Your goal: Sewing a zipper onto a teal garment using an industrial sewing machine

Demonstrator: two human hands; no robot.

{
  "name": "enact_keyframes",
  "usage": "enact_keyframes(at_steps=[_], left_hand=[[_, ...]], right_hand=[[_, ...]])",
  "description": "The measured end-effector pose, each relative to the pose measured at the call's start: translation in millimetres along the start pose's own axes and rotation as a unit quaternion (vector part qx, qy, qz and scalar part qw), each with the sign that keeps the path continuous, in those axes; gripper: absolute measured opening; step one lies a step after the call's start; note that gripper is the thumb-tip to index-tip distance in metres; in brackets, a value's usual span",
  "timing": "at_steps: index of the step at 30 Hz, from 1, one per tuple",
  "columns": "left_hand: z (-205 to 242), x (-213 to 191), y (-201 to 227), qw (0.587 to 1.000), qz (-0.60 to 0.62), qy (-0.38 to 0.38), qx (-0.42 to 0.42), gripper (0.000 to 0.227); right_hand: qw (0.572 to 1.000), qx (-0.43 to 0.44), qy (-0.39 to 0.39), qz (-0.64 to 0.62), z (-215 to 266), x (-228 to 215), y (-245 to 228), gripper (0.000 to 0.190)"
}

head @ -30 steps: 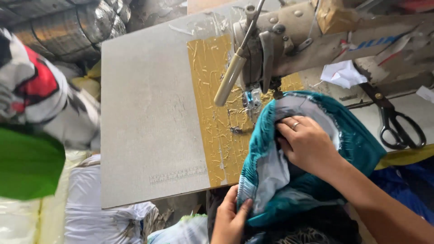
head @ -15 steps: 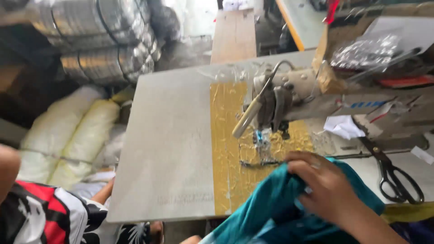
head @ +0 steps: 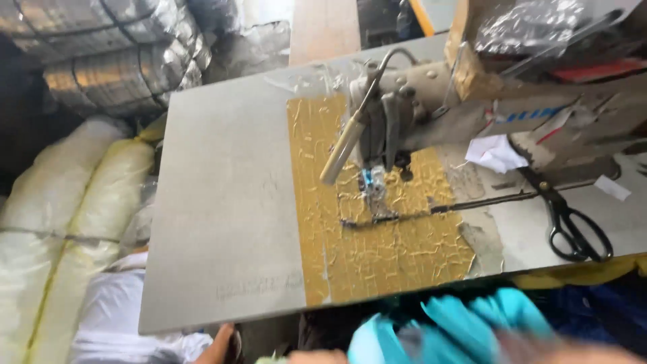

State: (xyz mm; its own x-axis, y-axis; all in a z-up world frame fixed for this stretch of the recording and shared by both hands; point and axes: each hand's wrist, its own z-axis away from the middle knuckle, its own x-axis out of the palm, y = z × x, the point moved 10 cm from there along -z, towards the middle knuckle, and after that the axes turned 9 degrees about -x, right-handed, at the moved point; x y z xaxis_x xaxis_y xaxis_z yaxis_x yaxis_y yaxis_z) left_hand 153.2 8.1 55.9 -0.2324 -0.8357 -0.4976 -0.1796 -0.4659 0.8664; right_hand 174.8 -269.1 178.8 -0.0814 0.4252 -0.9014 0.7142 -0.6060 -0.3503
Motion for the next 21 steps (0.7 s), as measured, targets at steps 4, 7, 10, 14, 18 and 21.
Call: enact_keyframes(at_steps=[4, 7, 10, 14, 18, 21], left_hand=[[-33.7, 30.1, 26.9, 0.982, 0.142, -0.1, 0.075, 0.016], [-15.5, 55.6, 40.7, 0.943, 0.262, -0.188, 0.086, 0.023], [-33.4, 54.0, -49.3, 0.954, 0.058, -0.026, -0.291, 0.03], [-45.3, 58.2, -72.0, 0.964, -0.018, 0.025, -0.264, 0.022], [-60.2, 65.8, -67.6, 0.97, -0.099, 0.021, -0.219, 0.032], [-70.3, 75.5, -67.4, 0.963, -0.179, 0.036, -0.196, 0.044]], right_hand=[[0.996, 0.032, 0.028, -0.075, 1.7, -11.1, 63.6, 0.055], [0.982, 0.073, 0.025, -0.172, 31.6, 18.3, 119.1, 0.052], [0.971, 0.091, 0.034, -0.22, -24.1, 58.1, 134.0, 0.055], [0.97, 0.216, -0.108, 0.021, -75.6, 118.8, 154.4, 0.036], [0.958, 0.252, -0.096, 0.099, -112.9, 163.1, 189.9, 0.027], [0.957, 0.287, 0.008, 0.047, -125.6, 163.6, 225.4, 0.022]])
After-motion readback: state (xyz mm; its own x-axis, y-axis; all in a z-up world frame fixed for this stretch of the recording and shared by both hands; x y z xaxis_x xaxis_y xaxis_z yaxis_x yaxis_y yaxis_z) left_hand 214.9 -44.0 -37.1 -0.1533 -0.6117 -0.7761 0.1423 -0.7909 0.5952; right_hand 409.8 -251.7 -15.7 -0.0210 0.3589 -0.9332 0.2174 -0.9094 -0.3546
